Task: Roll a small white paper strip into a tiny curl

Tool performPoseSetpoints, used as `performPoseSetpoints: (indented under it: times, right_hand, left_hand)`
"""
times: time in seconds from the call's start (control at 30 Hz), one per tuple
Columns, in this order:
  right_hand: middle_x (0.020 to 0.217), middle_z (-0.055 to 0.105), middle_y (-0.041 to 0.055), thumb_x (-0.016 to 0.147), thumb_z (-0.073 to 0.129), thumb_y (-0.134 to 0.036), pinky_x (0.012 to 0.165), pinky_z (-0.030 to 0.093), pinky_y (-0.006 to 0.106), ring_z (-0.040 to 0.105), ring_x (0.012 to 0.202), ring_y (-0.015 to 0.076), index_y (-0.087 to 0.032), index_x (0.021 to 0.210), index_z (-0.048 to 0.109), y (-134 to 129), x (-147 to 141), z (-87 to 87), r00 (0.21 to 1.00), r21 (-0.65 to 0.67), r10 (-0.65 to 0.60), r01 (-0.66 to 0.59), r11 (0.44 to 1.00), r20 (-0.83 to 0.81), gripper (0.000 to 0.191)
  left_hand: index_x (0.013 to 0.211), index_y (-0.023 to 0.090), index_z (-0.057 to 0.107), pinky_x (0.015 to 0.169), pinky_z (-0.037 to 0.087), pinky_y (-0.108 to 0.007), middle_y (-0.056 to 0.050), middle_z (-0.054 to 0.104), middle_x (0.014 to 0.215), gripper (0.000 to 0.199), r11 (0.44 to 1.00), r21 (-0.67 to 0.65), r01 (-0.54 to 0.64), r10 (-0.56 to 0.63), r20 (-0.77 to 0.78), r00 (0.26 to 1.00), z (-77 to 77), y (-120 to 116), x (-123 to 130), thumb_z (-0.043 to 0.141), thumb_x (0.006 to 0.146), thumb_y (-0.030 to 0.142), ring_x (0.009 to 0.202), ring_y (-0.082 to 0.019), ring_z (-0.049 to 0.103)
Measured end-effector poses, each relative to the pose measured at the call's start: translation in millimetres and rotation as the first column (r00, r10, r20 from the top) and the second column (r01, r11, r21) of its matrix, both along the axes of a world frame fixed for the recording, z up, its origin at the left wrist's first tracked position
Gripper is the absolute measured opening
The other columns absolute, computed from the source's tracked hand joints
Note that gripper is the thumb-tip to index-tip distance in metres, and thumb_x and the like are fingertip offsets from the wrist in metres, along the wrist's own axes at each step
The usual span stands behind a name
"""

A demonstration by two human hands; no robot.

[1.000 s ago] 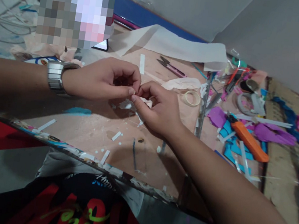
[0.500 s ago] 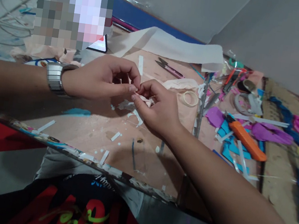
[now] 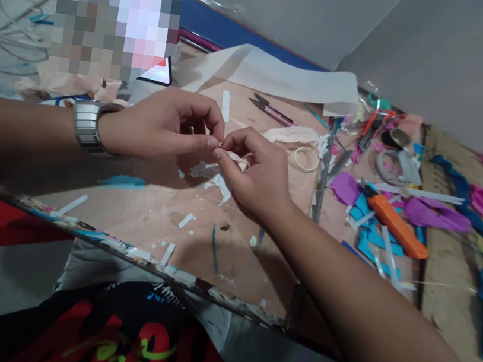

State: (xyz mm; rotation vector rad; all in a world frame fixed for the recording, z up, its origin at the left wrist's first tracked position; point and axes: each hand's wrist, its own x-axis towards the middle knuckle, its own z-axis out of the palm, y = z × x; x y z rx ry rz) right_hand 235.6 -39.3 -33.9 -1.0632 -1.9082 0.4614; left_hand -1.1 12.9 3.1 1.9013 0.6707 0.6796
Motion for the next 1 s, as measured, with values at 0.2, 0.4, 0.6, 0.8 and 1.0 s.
performPoseSetpoints:
  times: [0.2,0.4,0.6,0.8,1.0]
  right_hand:
    - [0.091,0.075,0.0017,0.107,0.082,-0.038,0.074,0.044,0.027,0.064,0.080,0.0078,-0.017,0.099,0.074,1.1,0.8,-1.1,0.998,0.038,0.063,-0.062,0.997,-0.019,0.024]
    - [0.092,0.073,-0.0014,0.110,0.080,-0.031,0.076,0.046,0.024,0.065,0.083,0.0041,-0.017,0.102,0.069,0.5,0.2,-0.9,0.994,0.081,0.095,-0.091,0.993,-0.053,0.019]
    - [0.095,0.072,-0.0014,0.111,0.079,-0.029,0.079,0.050,0.020,0.066,0.086,0.0032,-0.017,0.105,0.069,1.6,1.8,-4.9,0.991,0.086,0.120,-0.115,0.990,-0.055,0.017]
    - [0.095,0.075,-0.0039,0.109,0.082,-0.025,0.079,0.049,0.011,0.066,0.085,-0.0015,-0.017,0.107,0.071,3.9,2.1,-8.5,0.994,0.164,0.104,-0.096,0.982,-0.036,0.014]
    - [0.094,0.076,-0.0038,0.109,0.083,-0.029,0.079,0.050,0.009,0.066,0.084,-0.0019,-0.017,0.106,0.074,2.3,3.3,-5.3,0.997,0.170,0.073,-0.074,0.983,0.012,0.015]
  left_hand:
    - [0.101,0.016,0.075,0.068,0.048,-0.023,-0.003,0.076,0.094,0.010,1.000,0.012,-0.006,0.006,0.011,1.000,1.4,-1.3,1.6,0.075,0.098,0.026,0.075,-0.007,0.062]
    - [0.102,0.015,0.075,0.072,0.048,-0.025,-0.003,0.075,0.094,0.011,0.999,0.040,0.006,-0.008,0.047,0.999,1.2,-0.7,1.5,0.074,0.100,0.027,0.078,-0.007,0.062]
    - [0.101,0.017,0.076,0.069,0.048,-0.025,-0.002,0.073,0.087,0.009,1.000,0.003,0.005,-0.005,0.041,0.999,3.3,-1.1,-0.1,0.075,0.100,0.025,0.075,-0.009,0.063]
    - [0.101,0.014,0.077,0.072,0.049,-0.022,-0.002,0.075,0.090,0.010,1.000,0.019,0.012,-0.013,0.073,0.997,1.5,-0.1,-0.1,0.074,0.099,0.024,0.079,-0.007,0.064]
    - [0.102,0.015,0.079,0.068,0.048,-0.021,-0.002,0.076,0.090,0.015,0.999,0.039,0.004,-0.006,0.048,0.999,1.5,-0.4,-0.1,0.076,0.099,0.030,0.075,-0.007,0.064]
